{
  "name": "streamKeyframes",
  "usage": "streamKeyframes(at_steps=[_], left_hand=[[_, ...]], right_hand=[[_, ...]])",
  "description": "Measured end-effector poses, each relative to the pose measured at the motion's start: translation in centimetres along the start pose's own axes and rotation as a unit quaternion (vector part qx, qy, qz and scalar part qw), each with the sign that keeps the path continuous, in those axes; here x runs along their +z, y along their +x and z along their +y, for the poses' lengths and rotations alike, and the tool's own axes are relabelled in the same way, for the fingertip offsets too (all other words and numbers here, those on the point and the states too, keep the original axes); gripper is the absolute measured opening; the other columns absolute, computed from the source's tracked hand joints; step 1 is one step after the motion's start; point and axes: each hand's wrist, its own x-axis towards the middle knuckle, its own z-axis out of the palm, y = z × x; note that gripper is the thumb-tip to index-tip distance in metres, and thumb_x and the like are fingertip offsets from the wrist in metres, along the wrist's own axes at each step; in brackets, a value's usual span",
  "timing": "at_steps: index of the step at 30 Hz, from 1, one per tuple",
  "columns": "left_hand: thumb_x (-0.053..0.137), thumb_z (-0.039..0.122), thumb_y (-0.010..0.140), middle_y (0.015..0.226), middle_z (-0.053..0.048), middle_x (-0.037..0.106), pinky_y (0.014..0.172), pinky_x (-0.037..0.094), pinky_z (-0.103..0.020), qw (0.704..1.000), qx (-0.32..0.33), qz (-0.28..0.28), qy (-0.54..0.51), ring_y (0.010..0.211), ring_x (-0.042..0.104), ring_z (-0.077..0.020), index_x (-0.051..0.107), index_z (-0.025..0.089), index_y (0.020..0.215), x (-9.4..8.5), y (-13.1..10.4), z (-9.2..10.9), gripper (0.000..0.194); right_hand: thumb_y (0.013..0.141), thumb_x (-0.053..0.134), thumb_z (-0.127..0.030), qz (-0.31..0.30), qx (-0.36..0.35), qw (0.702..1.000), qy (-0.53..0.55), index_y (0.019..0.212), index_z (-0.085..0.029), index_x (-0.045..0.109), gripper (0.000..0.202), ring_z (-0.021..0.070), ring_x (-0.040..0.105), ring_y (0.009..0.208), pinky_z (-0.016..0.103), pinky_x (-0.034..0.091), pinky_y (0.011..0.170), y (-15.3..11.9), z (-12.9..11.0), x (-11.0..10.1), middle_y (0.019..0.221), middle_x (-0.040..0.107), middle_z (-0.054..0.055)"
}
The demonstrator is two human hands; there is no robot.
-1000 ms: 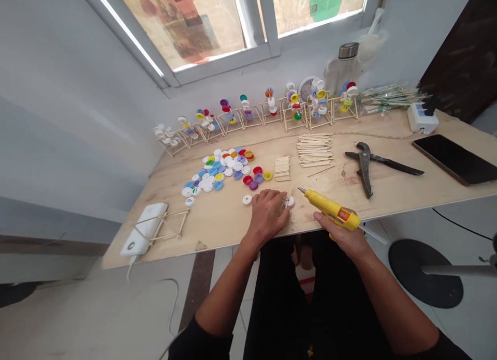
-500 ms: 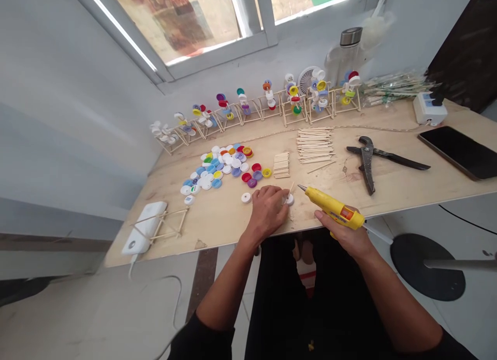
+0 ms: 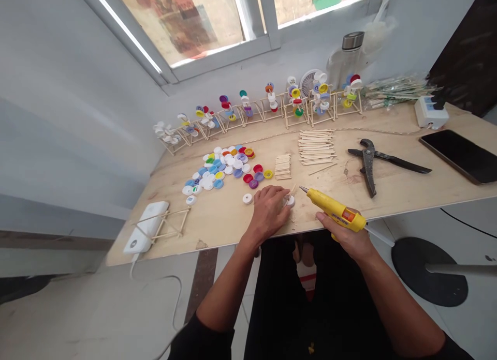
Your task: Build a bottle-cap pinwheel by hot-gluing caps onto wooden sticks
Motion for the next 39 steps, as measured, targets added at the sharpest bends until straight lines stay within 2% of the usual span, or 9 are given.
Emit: streamKeyframes(at_steps=[5, 7, 11, 16, 22, 30, 35, 37, 39], left_hand=[[0.057, 0.023, 0.079, 0.107, -0.007, 0.064, 0.093, 0.039, -0.041, 0.998, -0.009, 0.062, -0.007, 0.106, 0.055, -0.0238, 0.064, 0.02, 0.103, -0.5, 0.8, -0.6, 0.025], [0.056, 0.019, 0.08, 0.101, -0.007, 0.066, 0.09, 0.04, -0.04, 0.998, -0.021, 0.067, 0.007, 0.102, 0.056, -0.0237, 0.066, 0.019, 0.097, -0.8, 1.5, -0.9, 0.021], [0.053, 0.017, 0.081, 0.092, -0.006, 0.069, 0.084, 0.04, -0.039, 0.997, -0.034, 0.033, 0.06, 0.094, 0.057, -0.0234, 0.067, 0.019, 0.088, -1.1, 3.5, -1.2, 0.015], [0.051, 0.02, 0.083, 0.091, -0.007, 0.069, 0.079, 0.038, -0.037, 0.989, -0.031, -0.032, 0.14, 0.091, 0.056, -0.0228, 0.067, 0.021, 0.084, -1.1, 6.1, -1.0, 0.016], [0.049, 0.013, 0.08, 0.083, -0.01, 0.067, 0.074, 0.036, -0.038, 0.979, 0.002, -0.077, 0.19, 0.086, 0.056, -0.0255, 0.067, 0.019, 0.077, -0.7, 7.8, -1.1, 0.019], [0.048, 0.008, 0.078, 0.081, -0.013, 0.066, 0.076, 0.035, -0.039, 0.978, 0.018, -0.081, 0.192, 0.09, 0.056, -0.0269, 0.066, 0.017, 0.076, -0.2, 8.2, -1.0, 0.02], [0.048, 0.008, 0.078, 0.082, -0.014, 0.066, 0.078, 0.036, -0.04, 0.982, 0.023, -0.067, 0.176, 0.091, 0.056, -0.0272, 0.066, 0.015, 0.073, -0.8, 7.9, -0.8, 0.019], [0.049, 0.01, 0.077, 0.079, -0.012, 0.067, 0.078, 0.037, -0.04, 0.988, 0.008, -0.04, 0.148, 0.087, 0.057, -0.0256, 0.065, 0.016, 0.072, -1.6, 7.3, -0.8, 0.017], [0.051, 0.012, 0.076, 0.076, -0.008, 0.067, 0.075, 0.04, -0.037, 0.997, -0.023, 0.012, 0.07, 0.08, 0.058, -0.0225, 0.063, 0.017, 0.072, -2.5, 6.3, -0.8, 0.014]], right_hand=[[0.07, 0.067, -0.042, -0.022, 0.008, 0.999, 0.033, 0.068, -0.017, 0.06, 0.026, 0.0105, 0.048, 0.056, 0.023, 0.041, 0.053, -0.1, -0.4, 0.0, 0.06, 0.054, -0.002], [0.069, 0.067, -0.043, -0.014, 0.012, 0.999, 0.031, 0.061, -0.018, 0.055, 0.029, 0.0097, 0.044, 0.053, 0.023, 0.038, 0.051, -0.1, -0.5, 0.0, 0.056, 0.048, -0.004], [0.067, 0.067, -0.043, -0.004, 0.014, 1.0, 0.015, 0.056, -0.019, 0.049, 0.032, 0.0081, 0.037, 0.049, 0.023, 0.033, 0.046, -0.2, -0.5, 0.1, 0.053, 0.04, -0.006], [0.068, 0.068, -0.042, -0.012, 0.014, 1.0, 0.012, 0.058, -0.018, 0.05, 0.031, 0.0078, 0.037, 0.049, 0.022, 0.032, 0.044, -0.3, -0.6, -0.1, 0.053, 0.041, -0.005], [0.065, 0.071, -0.042, -0.006, 0.027, 0.999, 0.022, 0.059, -0.018, 0.052, 0.03, 0.0087, 0.04, 0.051, 0.022, 0.034, 0.045, -0.3, -0.5, -0.1, 0.055, 0.044, -0.004], [0.066, 0.07, -0.043, -0.003, 0.034, 0.999, 0.025, 0.061, -0.018, 0.053, 0.03, 0.0084, 0.039, 0.05, 0.023, 0.035, 0.047, -0.3, -0.6, 0.0, 0.055, 0.042, -0.005], [0.063, 0.073, -0.041, -0.005, 0.02, 0.999, 0.027, 0.06, -0.018, 0.053, 0.031, 0.0083, 0.04, 0.05, 0.022, 0.035, 0.048, -0.5, -0.7, 0.0, 0.054, 0.043, -0.006], [0.063, 0.073, -0.041, -0.003, 0.015, 1.0, 0.022, 0.059, -0.019, 0.052, 0.032, 0.0083, 0.04, 0.05, 0.022, 0.036, 0.048, -0.5, -0.7, 0.0, 0.053, 0.043, -0.006], [0.064, 0.073, -0.042, 0.005, 0.011, 1.0, 0.013, 0.057, -0.019, 0.052, 0.032, 0.0087, 0.041, 0.05, 0.023, 0.036, 0.047, -0.5, -0.7, 0.1, 0.052, 0.043, -0.006]])
